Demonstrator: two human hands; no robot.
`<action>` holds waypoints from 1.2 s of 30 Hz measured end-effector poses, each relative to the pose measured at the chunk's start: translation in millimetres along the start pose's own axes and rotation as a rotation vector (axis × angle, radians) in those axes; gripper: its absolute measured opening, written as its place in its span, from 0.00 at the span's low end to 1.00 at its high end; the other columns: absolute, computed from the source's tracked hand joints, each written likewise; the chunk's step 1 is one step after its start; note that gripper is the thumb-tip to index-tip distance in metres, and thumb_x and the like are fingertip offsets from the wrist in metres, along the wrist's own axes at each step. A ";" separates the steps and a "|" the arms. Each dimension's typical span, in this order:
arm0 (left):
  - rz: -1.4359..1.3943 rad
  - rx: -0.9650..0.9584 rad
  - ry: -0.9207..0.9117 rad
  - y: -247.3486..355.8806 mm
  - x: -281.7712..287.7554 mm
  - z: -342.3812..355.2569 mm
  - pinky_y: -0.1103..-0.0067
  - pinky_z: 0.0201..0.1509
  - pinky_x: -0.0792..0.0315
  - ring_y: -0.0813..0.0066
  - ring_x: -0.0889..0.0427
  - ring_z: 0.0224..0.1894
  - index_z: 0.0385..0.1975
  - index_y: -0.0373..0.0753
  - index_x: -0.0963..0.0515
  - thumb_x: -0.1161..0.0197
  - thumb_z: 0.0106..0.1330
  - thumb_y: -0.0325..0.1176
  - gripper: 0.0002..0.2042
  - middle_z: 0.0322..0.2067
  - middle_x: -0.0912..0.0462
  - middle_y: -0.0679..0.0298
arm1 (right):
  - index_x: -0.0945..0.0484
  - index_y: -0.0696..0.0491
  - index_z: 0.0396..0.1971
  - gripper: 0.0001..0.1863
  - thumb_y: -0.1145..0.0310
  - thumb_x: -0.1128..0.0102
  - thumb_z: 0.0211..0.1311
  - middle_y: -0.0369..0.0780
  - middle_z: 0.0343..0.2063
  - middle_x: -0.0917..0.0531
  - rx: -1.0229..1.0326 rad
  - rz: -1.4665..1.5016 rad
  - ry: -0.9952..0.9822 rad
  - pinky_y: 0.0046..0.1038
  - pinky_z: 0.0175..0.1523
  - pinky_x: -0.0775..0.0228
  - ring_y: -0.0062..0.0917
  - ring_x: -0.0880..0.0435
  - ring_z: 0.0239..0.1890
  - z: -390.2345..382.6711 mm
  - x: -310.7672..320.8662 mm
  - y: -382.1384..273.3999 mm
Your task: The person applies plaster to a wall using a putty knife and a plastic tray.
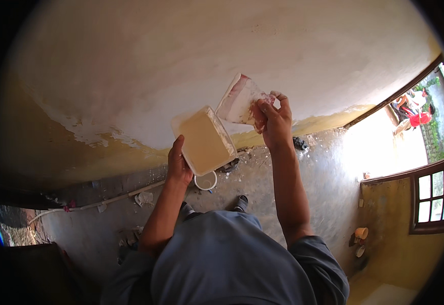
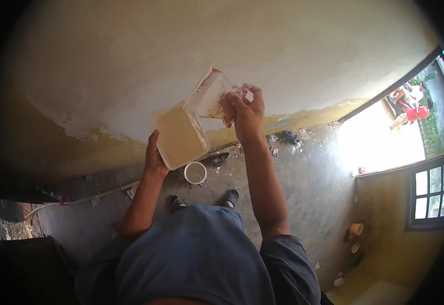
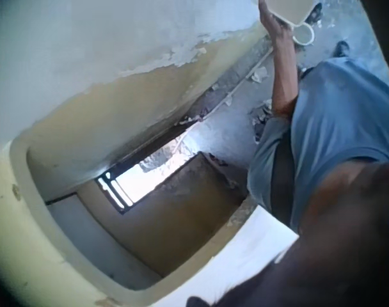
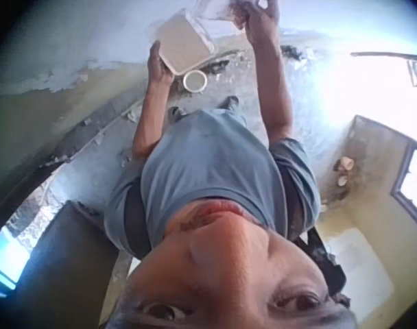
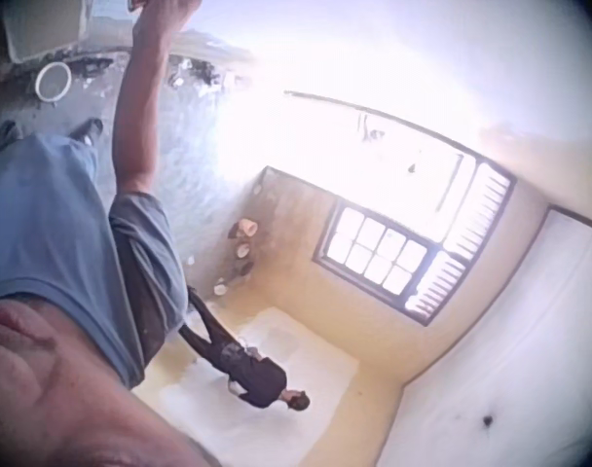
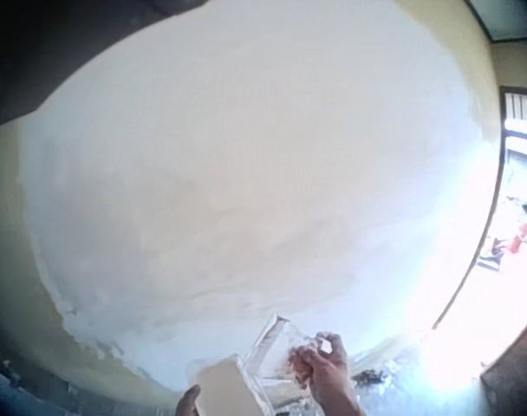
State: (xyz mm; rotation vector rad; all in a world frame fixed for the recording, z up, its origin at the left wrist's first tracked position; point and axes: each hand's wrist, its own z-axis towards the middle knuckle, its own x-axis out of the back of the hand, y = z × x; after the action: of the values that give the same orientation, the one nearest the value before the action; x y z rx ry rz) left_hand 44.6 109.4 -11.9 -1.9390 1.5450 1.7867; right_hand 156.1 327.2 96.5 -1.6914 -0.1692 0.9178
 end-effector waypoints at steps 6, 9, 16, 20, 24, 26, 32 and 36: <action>0.083 -0.009 0.017 -2.6 15.4 -1.7 0.65 0.61 0.26 0.61 0.24 0.59 0.64 0.37 0.36 0.44 0.69 0.49 0.29 0.57 0.25 0.56 | 0.28 0.65 0.43 0.11 0.78 0.41 0.62 0.43 0.25 0.19 0.529 -0.141 0.136 0.24 0.23 0.34 0.19 0.26 0.20 38.3 -45.8 -75.4; 0.093 -0.017 0.045 0.7 19.1 -15.2 0.63 0.62 0.27 0.60 0.25 0.60 0.65 0.38 0.36 0.44 0.69 0.50 0.30 0.58 0.26 0.57 | 0.24 0.68 0.39 0.10 0.77 0.42 0.61 0.43 0.27 0.18 0.595 -0.299 0.194 0.21 0.28 0.27 0.20 0.20 0.25 54.2 -68.5 -99.8; -0.069 -0.030 0.042 8.5 44.9 -48.8 0.63 0.60 0.25 0.60 0.23 0.58 0.64 0.36 0.36 0.45 0.70 0.47 0.28 0.56 0.25 0.56 | 0.24 0.64 0.54 0.28 0.64 0.31 0.56 0.49 0.42 0.15 0.618 -0.734 0.078 0.29 0.49 0.24 0.31 0.15 0.47 64.7 -76.9 -133.3; -0.093 -0.055 0.064 10.0 58.5 -54.0 0.63 0.61 0.26 0.60 0.24 0.59 0.64 0.37 0.36 0.44 0.70 0.47 0.28 0.57 0.25 0.57 | 0.21 0.62 0.47 0.29 0.58 0.24 0.51 0.46 0.38 0.13 0.705 -0.867 0.009 0.30 0.45 0.23 0.29 0.14 0.41 68.2 -75.2 -153.2; -0.047 -0.102 0.133 15.3 61.5 -62.6 0.63 0.62 0.27 0.60 0.25 0.60 0.65 0.37 0.37 0.42 0.68 0.48 0.30 0.58 0.26 0.57 | 0.20 0.59 0.35 0.18 0.59 0.27 0.56 0.40 0.32 0.12 0.787 -1.039 0.056 0.20 0.42 0.22 0.22 0.12 0.32 88.5 -107.2 -178.2; -0.019 -0.110 0.153 19.4 57.1 -67.8 0.63 0.62 0.28 0.59 0.25 0.60 0.65 0.37 0.37 0.41 0.67 0.49 0.31 0.58 0.26 0.57 | 0.19 0.60 0.35 0.18 0.59 0.28 0.57 0.39 0.30 0.12 0.879 -1.020 0.051 0.20 0.40 0.21 0.21 0.12 0.28 107.1 -117.2 -197.6; -0.032 -0.119 0.133 17.2 63.5 -68.5 0.62 0.63 0.28 0.59 0.26 0.61 0.66 0.38 0.38 0.39 0.65 0.50 0.33 0.59 0.27 0.57 | 0.17 0.61 0.37 0.16 0.62 0.31 0.60 0.40 0.32 0.13 0.893 -0.946 -0.062 0.21 0.39 0.19 0.19 0.13 0.30 88.1 -114.4 -260.3; -0.046 -0.118 0.153 17.4 62.2 -71.9 0.62 0.63 0.29 0.59 0.26 0.60 0.66 0.39 0.38 0.38 0.65 0.49 0.33 0.59 0.27 0.57 | 0.20 0.59 0.32 0.16 0.60 0.32 0.62 0.40 0.28 0.13 0.739 -1.108 -0.091 0.21 0.38 0.19 0.21 0.12 0.29 81.5 -91.7 -183.5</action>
State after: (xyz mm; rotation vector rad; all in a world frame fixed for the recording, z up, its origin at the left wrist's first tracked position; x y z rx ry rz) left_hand 70.7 17.9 -28.7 -2.1939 1.4540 1.7869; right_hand 103.3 402.0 297.4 -0.6585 -0.6575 0.1452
